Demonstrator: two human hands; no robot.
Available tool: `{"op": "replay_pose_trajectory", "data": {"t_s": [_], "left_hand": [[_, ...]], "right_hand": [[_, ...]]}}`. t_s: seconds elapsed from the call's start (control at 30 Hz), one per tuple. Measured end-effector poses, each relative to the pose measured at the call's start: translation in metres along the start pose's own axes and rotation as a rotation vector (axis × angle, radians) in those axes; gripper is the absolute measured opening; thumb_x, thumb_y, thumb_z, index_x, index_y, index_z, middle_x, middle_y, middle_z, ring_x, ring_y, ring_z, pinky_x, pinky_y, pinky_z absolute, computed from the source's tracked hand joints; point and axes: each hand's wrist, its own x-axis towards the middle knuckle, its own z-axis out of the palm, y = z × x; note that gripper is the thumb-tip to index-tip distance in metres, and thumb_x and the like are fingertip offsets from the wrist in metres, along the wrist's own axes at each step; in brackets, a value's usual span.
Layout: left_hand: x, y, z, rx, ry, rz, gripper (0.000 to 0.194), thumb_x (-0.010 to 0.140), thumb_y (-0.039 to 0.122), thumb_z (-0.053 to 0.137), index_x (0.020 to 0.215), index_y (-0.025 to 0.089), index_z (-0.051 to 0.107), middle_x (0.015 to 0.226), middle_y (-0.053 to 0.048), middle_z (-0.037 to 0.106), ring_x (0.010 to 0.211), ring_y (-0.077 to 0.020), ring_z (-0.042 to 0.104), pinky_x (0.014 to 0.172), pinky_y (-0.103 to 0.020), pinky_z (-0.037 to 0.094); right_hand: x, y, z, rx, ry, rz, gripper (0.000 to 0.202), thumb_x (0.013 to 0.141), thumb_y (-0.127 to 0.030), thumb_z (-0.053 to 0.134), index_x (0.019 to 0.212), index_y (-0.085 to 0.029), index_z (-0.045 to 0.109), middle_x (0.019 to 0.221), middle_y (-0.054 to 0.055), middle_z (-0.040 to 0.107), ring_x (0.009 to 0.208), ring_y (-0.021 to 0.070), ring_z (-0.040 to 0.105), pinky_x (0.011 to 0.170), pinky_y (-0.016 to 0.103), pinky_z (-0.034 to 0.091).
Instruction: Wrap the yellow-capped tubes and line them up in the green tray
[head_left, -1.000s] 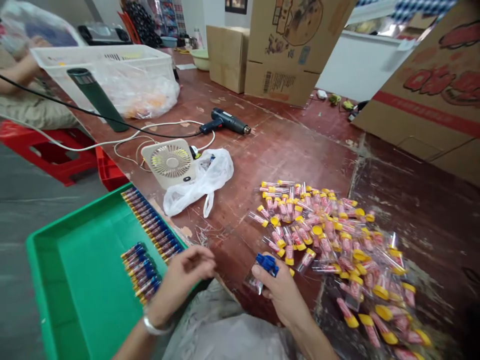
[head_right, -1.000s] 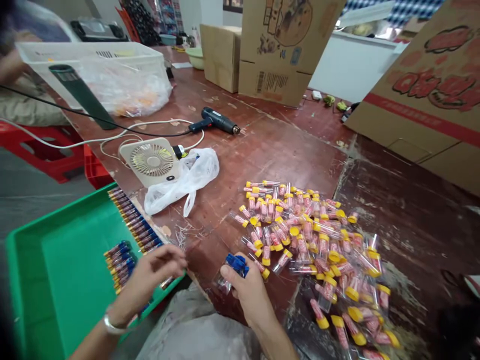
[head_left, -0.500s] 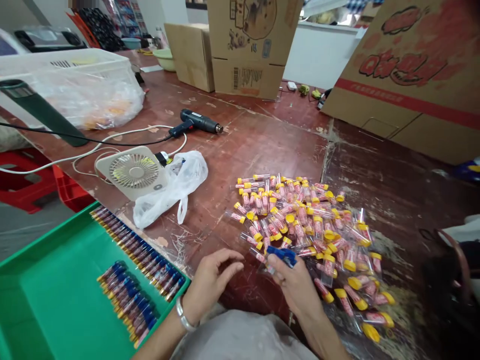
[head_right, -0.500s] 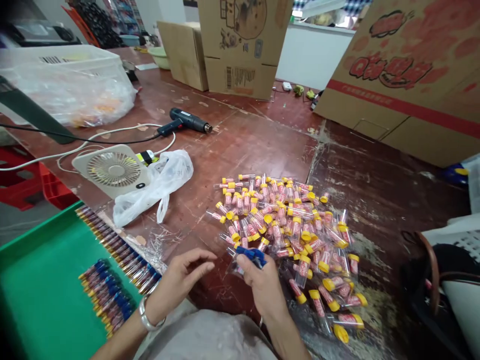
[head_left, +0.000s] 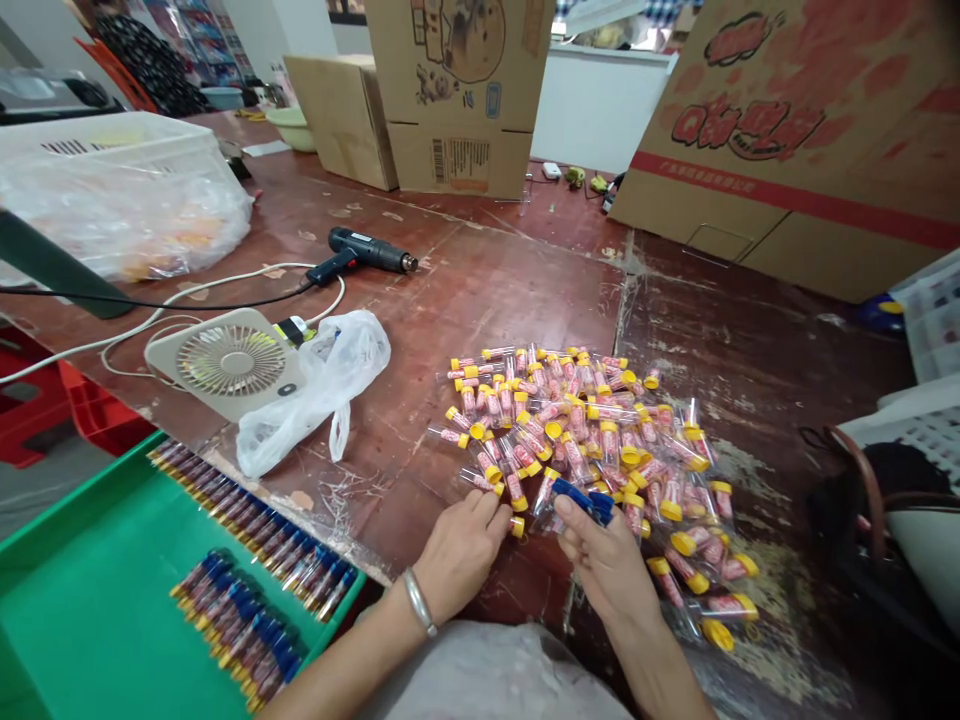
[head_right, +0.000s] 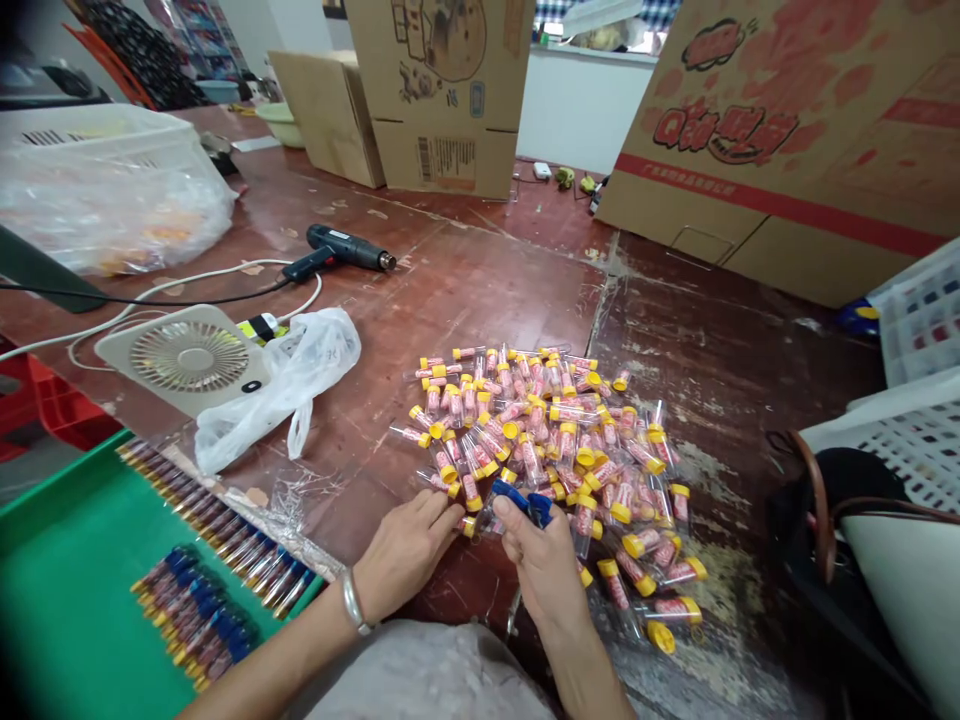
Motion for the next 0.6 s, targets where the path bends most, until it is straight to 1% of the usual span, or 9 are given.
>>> {"op": "replay_pose_trajectory", "data": {"t_s": [0.07,0.17,0.23,0.27,0.3,0.37,0.4,0.47,0.6], "left_hand": [[-0.007,0.001,-0.008,-0.107,0.001,-0.071,0.016,0.086,0.013,0.051,0.099,0.018,0.059,0.088,-0.008,0.062,0.082,-0.0245,0.057,0.067,-0.033,0.046],[-0.021,0.004,-0.022,-0.397,0.087,-0.231,0.021,0.079,0.012,0.057,0.098,0.019,0.056,0.087,-0.005,0.062,0.079,-0.0218,0.058,0.07,-0.031,0.045],[-0.029,0.005,-0.029,-0.68,0.148,-0.375,0.019,0.08,0.014,0.059,0.096,0.021,0.055,0.086,-0.002,0.062,0.077,-0.0191,0.058,0.071,-0.028,0.045],[-0.032,0.006,-0.032,-0.842,0.157,-0.449,0.016,0.081,0.015,0.06,0.094,0.022,0.055,0.086,-0.001,0.062,0.077,-0.018,0.059,0.07,-0.027,0.045],[-0.034,0.006,-0.033,-1.006,0.154,-0.518,0.014,0.081,0.017,0.061,0.092,0.022,0.054,0.085,-0.001,0.062,0.077,-0.0171,0.059,0.069,-0.025,0.045],[-0.037,0.005,-0.033,-1.302,0.141,-0.611,0.017,0.079,0.021,0.068,0.089,0.021,0.055,0.085,0.0,0.063,0.078,-0.016,0.06,0.068,-0.023,0.044],[-0.038,0.005,-0.031,-1.417,0.138,-0.634,0.02,0.077,0.022,0.071,0.089,0.021,0.055,0.086,0.0,0.065,0.079,-0.0158,0.06,0.069,-0.022,0.044],[-0.04,0.004,-0.027,-1.569,0.162,-0.658,0.025,0.074,0.023,0.076,0.091,0.019,0.058,0.089,-0.001,0.067,0.081,-0.0154,0.061,0.072,-0.022,0.045],[-0.044,0.006,-0.018,-1.68,0.214,-0.682,0.026,0.072,0.021,0.079,0.091,0.018,0.062,0.091,-0.002,0.067,0.087,-0.0166,0.064,0.079,-0.025,0.047]], "right_hand": [[0.001,-0.001,0.0,0.003,0.017,0.001,0.043,0.06,-0.032,0.087,0.056,-0.019,0.047,0.051,-0.011,0.028,0.046,0.0059,0.017,0.038,0.019,0.018],[0.001,0.001,0.002,0.026,0.05,0.041,0.045,0.055,-0.032,0.09,0.057,-0.019,0.047,0.051,-0.011,0.031,0.045,0.0055,0.021,0.039,0.019,0.022],[0.001,0.004,0.006,0.06,0.069,0.066,0.046,0.054,-0.033,0.091,0.058,-0.019,0.046,0.052,-0.011,0.033,0.045,0.0052,0.023,0.04,0.018,0.023],[0.0,0.006,0.009,0.078,0.077,0.072,0.046,0.053,-0.033,0.091,0.059,-0.019,0.046,0.053,-0.01,0.034,0.045,0.005,0.024,0.039,0.018,0.023],[-0.001,0.008,0.012,0.094,0.084,0.076,0.046,0.054,-0.033,0.091,0.06,-0.019,0.047,0.053,-0.01,0.035,0.044,0.0049,0.024,0.039,0.018,0.023],[-0.002,0.011,0.018,0.12,0.086,0.084,0.045,0.054,-0.032,0.091,0.061,-0.019,0.048,0.053,-0.01,0.037,0.044,0.0048,0.025,0.039,0.019,0.022],[-0.003,0.013,0.021,0.135,0.08,0.09,0.045,0.055,-0.032,0.09,0.061,-0.019,0.048,0.053,-0.01,0.037,0.043,0.0048,0.025,0.039,0.019,0.022],[-0.004,0.015,0.026,0.168,0.072,0.098,0.045,0.056,-0.031,0.09,0.062,-0.02,0.047,0.052,-0.011,0.036,0.043,0.005,0.025,0.039,0.019,0.022],[-0.006,0.02,0.032,0.202,0.075,0.133,0.047,0.058,-0.033,0.088,0.062,-0.022,0.043,0.052,-0.012,0.03,0.042,0.0054,0.022,0.038,0.02,0.02]]}}
